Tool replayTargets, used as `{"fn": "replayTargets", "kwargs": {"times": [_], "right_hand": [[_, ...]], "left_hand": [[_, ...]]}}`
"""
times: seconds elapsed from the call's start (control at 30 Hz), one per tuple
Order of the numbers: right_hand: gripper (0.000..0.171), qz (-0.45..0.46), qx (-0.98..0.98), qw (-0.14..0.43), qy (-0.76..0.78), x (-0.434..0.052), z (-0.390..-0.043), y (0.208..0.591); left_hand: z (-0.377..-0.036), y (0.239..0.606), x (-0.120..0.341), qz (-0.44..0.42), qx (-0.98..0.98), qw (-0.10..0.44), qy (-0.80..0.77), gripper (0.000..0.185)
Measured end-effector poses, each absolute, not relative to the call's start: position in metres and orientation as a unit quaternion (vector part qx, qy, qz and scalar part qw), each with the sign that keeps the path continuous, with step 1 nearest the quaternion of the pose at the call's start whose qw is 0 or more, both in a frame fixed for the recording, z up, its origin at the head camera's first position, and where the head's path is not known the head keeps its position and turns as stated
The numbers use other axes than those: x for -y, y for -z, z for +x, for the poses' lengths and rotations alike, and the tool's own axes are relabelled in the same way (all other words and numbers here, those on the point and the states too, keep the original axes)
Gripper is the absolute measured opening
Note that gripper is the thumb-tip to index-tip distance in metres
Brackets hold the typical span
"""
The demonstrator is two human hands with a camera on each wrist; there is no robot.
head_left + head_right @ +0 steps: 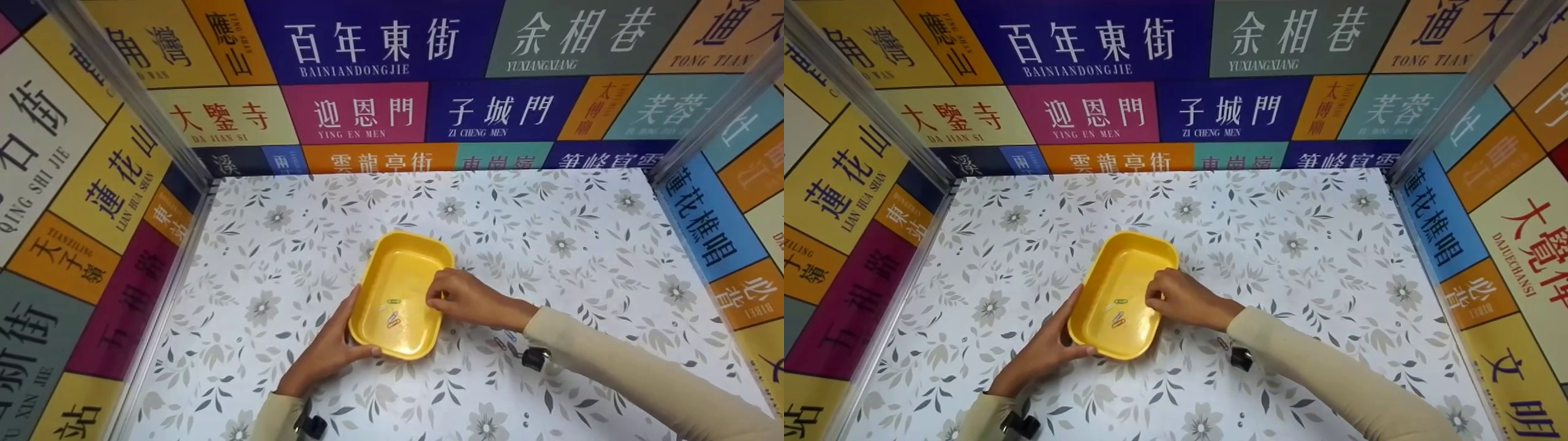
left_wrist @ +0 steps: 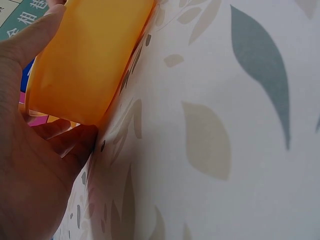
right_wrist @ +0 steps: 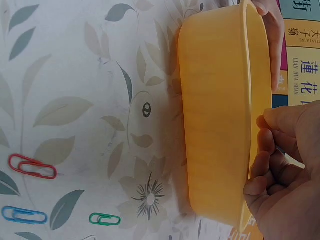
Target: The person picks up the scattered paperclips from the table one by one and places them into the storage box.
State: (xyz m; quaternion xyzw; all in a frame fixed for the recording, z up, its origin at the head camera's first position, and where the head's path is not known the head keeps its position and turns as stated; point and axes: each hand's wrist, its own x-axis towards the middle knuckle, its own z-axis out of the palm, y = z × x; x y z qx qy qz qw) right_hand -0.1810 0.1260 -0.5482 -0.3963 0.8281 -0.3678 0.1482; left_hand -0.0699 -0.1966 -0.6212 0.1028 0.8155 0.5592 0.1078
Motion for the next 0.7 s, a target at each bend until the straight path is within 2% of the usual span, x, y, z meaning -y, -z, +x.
{"fn": "replayTargets", "kwargs": {"times": [0.47, 0.7], "right_hand": [[0.006, -0.4, -0.808, 0.112, 0.418, -0.153, -0.168, 0.557], [0.009, -0.366, -0.827, 0.105, 0.414, -0.168, -0.162, 0.562]], "left_hand": [[-0.07, 0.622, 0.197, 0.098, -0.812, 0.115, -0.564, 0.135], [-0.069, 0.622, 0.197, 0.094, -0.814, 0.112, -0.562, 0.134]]}}
